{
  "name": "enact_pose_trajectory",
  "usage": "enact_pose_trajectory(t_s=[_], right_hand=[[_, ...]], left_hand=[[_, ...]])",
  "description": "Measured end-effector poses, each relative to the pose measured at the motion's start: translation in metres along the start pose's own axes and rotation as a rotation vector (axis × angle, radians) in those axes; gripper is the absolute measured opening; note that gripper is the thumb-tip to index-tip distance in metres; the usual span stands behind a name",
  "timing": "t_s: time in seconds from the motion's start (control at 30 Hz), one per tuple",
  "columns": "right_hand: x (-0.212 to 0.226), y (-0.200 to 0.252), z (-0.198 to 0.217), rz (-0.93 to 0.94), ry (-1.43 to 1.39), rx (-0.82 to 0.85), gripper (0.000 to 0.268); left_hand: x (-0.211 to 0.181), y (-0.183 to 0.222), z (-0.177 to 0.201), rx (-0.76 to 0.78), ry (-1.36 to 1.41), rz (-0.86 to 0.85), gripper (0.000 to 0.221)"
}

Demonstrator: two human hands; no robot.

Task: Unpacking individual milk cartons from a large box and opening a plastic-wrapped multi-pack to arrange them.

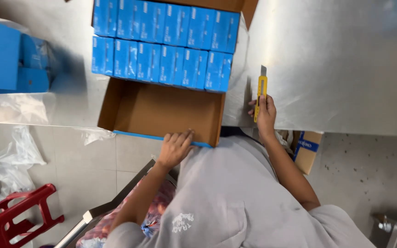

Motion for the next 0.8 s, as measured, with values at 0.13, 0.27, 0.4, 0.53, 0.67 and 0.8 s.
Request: enact_pose_trajectory(t_s=[0.13, 0.27, 0.4, 0.53, 0.67, 0.8], right_hand=[[-0.003, -0.006, 0.001, -0.02, 0.052, 0.025, 0.038], [0.004, -0.014, -0.006, -0.003, -0.023, 0.038, 0.038], [0.028, -0.002, -0.01, 0.172, -0.134, 0.038, 0.038], [0.057, 0.025, -0.036, 0.253, -0.169, 0.025, 0.044], [0.071, 0.052, -0.064, 0.314, -0.255, -0.024, 0.046], [0.062, 0.068, -0.097, 0.376, -0.453, -0.108, 0.047]], left_hand=[[-0.001, 0.043, -0.063, 0.007, -0.158, -0.041, 0.028], [-0.004, 0.055, -0.072, -0.12, -0.224, -0.011, 0.016], [-0.009, 0.053, -0.061, -0.124, -0.259, 0.034, 0.007], [-0.002, 0.015, -0.014, -0.01, 0.078, 0.136, 0.05], [0.075, 0.002, 0.07, -0.171, 0.362, 0.106, 0.018], [0.248, 0.013, 0.158, -0.613, 0.399, 0.506, 0.024]])
Point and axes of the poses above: each hand's wrist, its own y-axis away from the middle knuckle, its own z-axis out of the back of the hand, x = y × z, the point moved 9 cm from there along -y, towards the middle knuckle, and after that the axes turned 13 degrees about -z, right-handed, at the moved point
